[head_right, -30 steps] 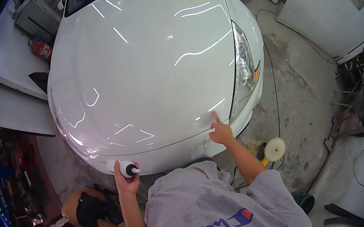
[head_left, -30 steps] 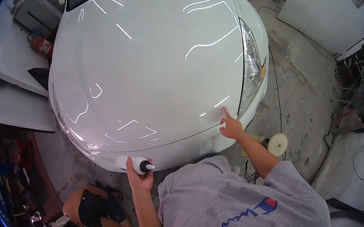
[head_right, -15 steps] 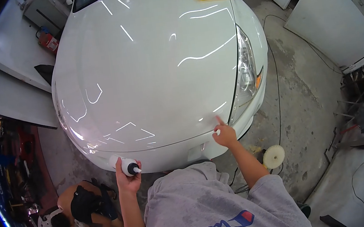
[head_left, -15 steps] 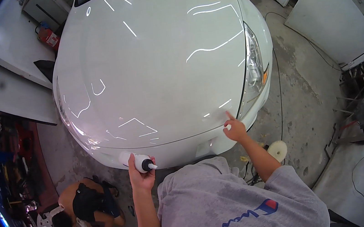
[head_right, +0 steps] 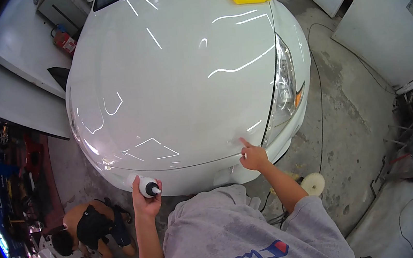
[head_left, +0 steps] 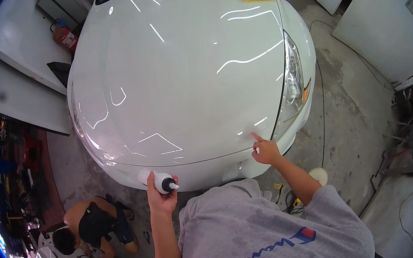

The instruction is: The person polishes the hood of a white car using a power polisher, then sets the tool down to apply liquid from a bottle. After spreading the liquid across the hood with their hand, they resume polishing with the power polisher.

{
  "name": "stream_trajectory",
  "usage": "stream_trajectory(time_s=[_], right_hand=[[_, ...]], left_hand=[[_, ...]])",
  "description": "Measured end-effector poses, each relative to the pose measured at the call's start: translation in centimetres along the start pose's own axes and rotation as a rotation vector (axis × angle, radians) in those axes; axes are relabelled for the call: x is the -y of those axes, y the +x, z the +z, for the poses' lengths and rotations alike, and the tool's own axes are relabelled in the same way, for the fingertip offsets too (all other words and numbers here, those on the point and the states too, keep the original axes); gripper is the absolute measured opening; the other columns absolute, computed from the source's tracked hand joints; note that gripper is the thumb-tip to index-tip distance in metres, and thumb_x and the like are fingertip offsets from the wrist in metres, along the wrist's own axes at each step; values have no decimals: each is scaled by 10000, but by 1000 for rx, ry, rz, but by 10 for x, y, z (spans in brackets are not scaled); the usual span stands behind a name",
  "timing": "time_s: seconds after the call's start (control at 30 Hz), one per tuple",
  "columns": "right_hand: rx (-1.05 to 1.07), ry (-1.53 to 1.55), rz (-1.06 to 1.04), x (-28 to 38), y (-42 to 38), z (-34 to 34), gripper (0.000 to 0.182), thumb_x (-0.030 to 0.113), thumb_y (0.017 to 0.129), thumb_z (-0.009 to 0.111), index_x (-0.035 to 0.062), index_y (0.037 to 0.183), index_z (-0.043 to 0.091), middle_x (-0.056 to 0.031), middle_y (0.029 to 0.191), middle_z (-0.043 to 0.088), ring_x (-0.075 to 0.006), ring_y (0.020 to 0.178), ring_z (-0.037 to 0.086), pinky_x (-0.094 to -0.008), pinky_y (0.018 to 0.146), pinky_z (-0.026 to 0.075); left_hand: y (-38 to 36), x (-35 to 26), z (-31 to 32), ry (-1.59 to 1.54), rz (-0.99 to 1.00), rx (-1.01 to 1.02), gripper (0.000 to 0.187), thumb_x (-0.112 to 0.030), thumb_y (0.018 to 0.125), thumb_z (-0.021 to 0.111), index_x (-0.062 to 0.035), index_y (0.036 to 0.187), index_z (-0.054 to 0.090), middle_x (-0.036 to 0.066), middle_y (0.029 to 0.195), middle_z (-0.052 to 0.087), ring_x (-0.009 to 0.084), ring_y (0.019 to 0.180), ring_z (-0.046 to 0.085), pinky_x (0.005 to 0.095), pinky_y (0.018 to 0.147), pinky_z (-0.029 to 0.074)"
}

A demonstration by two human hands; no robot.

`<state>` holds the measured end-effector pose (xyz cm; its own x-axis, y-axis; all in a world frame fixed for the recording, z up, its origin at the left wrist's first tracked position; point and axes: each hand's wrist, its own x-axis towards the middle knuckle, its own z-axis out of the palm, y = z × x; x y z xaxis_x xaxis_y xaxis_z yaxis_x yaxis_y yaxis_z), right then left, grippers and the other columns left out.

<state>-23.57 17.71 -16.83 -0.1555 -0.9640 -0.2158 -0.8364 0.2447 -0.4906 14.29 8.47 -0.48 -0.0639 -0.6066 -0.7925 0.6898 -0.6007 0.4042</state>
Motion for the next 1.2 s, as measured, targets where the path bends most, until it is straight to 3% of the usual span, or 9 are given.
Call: stream_trajectory(time_s=[0.1,0.23,0.37,0.5,0.63,0.77,0.9,1.1,1.2], right_hand=[[-224,38,293,-2,-1,1,152,246,696,626,98,689,659,-74,1458,438,-314,859,679,-425,770,537],[113,30,15,-15,-10,15,166,255,696,645,95,656,649,-101,1498,372,-335,875,672,-426,765,535],[-323,57,283,-6,-8,15,151,240,701,639,100,647,646,-77,1375,532,-319,851,679,-420,743,538],[129,-43,-26,-8,-5,22,154,236,703,643,83,710,660,-140,1482,386,-349,841,676,-429,733,539],[-377,17,274,9,7,7,153,245,694,680,94,714,660,-101,1378,525,-299,850,682,-400,747,540],[-88,72,-106,-28,26,7,195,195,703,682,101,873,674,-125,1495,373,-287,739,682,-396,718,540],[-239,127,339,5,40,-43,116,212,703,671,120,771,685,-142,1556,234,-318,923,668,-390,808,525],[94,-134,69,2,36,-28,194,268,690,667,112,804,689,-148,1536,283,-339,937,664,-408,829,524],[13,-145,330,25,21,-16,161,257,694,650,103,732,677,-152,1518,319,-348,975,652,-401,855,517]], left_hand=[[-2,1,1,-32,-1,1,486,-403,852,677,-40,1101,470,156,880,597,307,819,643,392,750,605],[2,1,-4,-40,4,-18,476,-402,855,673,-44,1098,474,154,881,595,306,819,642,391,752,605],[4,2,-7,-50,3,6,474,-400,850,677,-48,1095,475,153,907,593,305,831,641,393,756,604],[4,0,-8,-54,-21,-24,467,-390,847,682,-44,1081,472,153,915,588,304,840,638,396,754,604],[3,-1,-11,-75,-15,2,476,-385,846,685,-35,1085,469,157,917,582,308,846,636,397,758,604],[1,-4,-17,-86,2,-15,489,-381,842,691,-19,1085,470,162,917,576,315,841,632,397,768,602],[5,-9,-25,-140,-17,-16,495,-379,841,693,-8,1081,469,162,914,574,317,844,628,396,773,601],[1,-14,-27,-173,33,-43,501,-376,847,683,0,1091,458,167,916,572,316,850,627,397,765,602],[7,-15,-34,-234,26,-37,493,-377,851,675,-6,1095,459,164,912,576,313,841,631,397,753,604]])
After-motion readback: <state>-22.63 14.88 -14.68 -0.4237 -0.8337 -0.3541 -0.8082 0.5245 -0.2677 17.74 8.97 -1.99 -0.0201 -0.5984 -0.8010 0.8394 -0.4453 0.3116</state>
